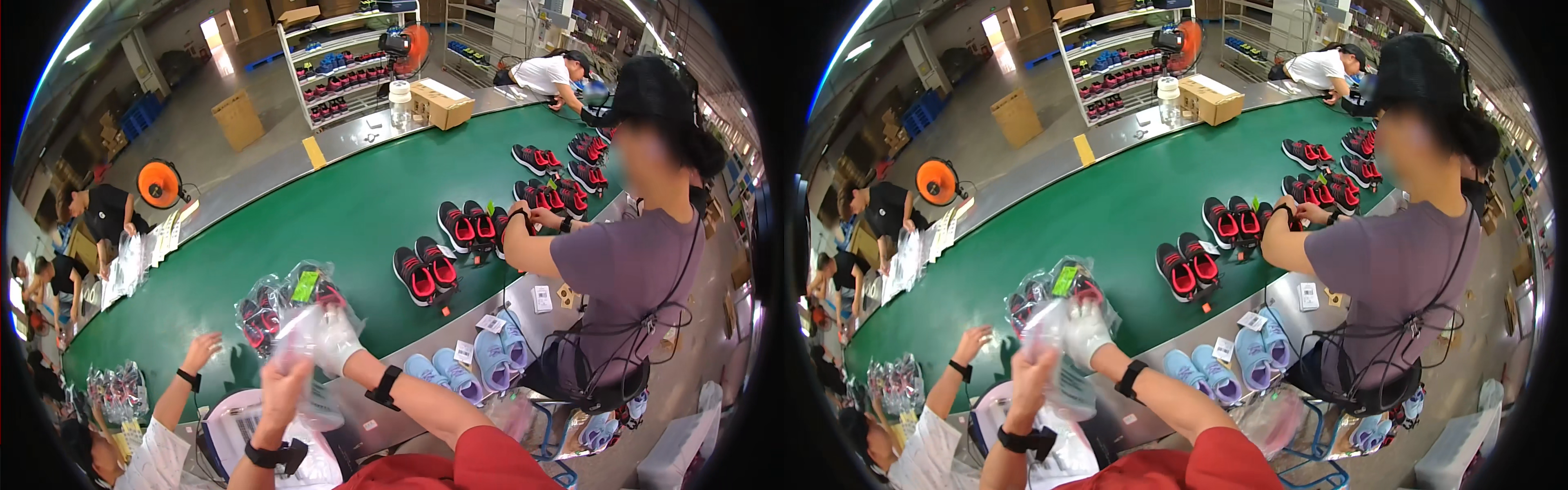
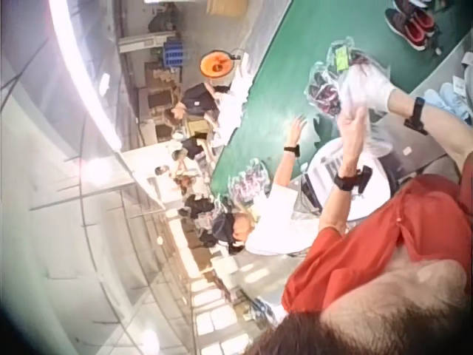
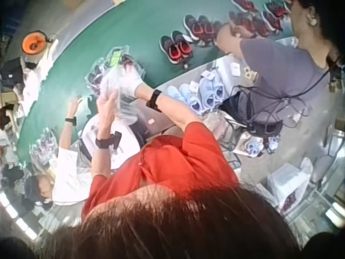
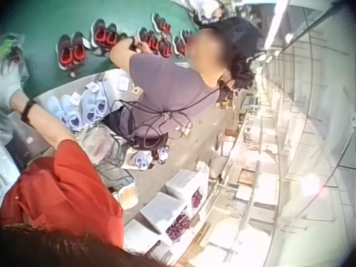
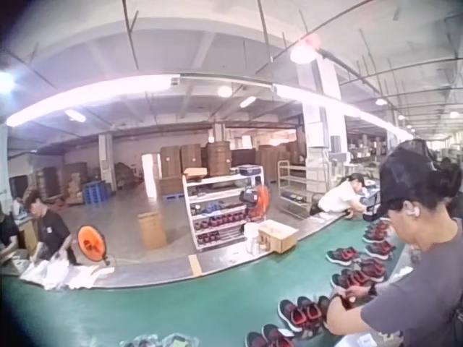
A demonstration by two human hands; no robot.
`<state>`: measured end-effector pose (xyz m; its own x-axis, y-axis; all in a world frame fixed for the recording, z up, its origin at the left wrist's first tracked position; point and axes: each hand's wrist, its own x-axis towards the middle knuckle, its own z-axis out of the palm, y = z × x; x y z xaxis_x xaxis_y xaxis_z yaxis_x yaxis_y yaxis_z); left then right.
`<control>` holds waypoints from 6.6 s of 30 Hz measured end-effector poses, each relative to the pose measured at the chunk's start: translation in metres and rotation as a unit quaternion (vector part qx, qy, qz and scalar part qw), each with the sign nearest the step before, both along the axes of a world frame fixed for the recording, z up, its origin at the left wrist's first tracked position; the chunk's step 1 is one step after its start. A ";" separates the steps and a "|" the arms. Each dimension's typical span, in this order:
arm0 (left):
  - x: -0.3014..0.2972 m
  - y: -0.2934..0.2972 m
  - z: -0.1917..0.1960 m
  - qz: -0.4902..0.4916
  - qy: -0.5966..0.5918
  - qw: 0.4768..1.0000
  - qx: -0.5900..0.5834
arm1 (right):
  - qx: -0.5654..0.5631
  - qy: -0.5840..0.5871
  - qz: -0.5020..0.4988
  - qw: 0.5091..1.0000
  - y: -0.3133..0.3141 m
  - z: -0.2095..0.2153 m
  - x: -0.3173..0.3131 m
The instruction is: The person packages black and red sneakers on a factory assembly line. They pick up pairs of shoes from a green conveyor belt, place them into clear plastic bags, and move the packaged shoes to a pink bin.
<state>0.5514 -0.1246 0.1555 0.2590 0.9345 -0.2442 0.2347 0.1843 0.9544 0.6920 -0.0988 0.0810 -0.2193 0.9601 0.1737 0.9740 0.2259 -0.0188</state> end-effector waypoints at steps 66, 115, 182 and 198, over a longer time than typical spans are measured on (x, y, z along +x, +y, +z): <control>0.083 0.049 -0.037 0.047 -0.023 0.997 0.065 | -0.089 0.856 -0.011 0.509 -0.093 0.059 0.210; 0.077 -0.052 -0.008 -0.232 0.169 0.908 0.305 | -0.186 0.116 0.035 0.975 -0.017 0.043 0.092; 0.103 0.052 -0.016 0.082 0.095 0.991 0.046 | -0.197 0.446 -0.218 0.846 0.020 -0.043 0.262; 0.133 -0.033 0.004 -0.248 0.043 0.931 0.264 | -0.099 0.188 0.018 0.977 -0.131 0.078 0.126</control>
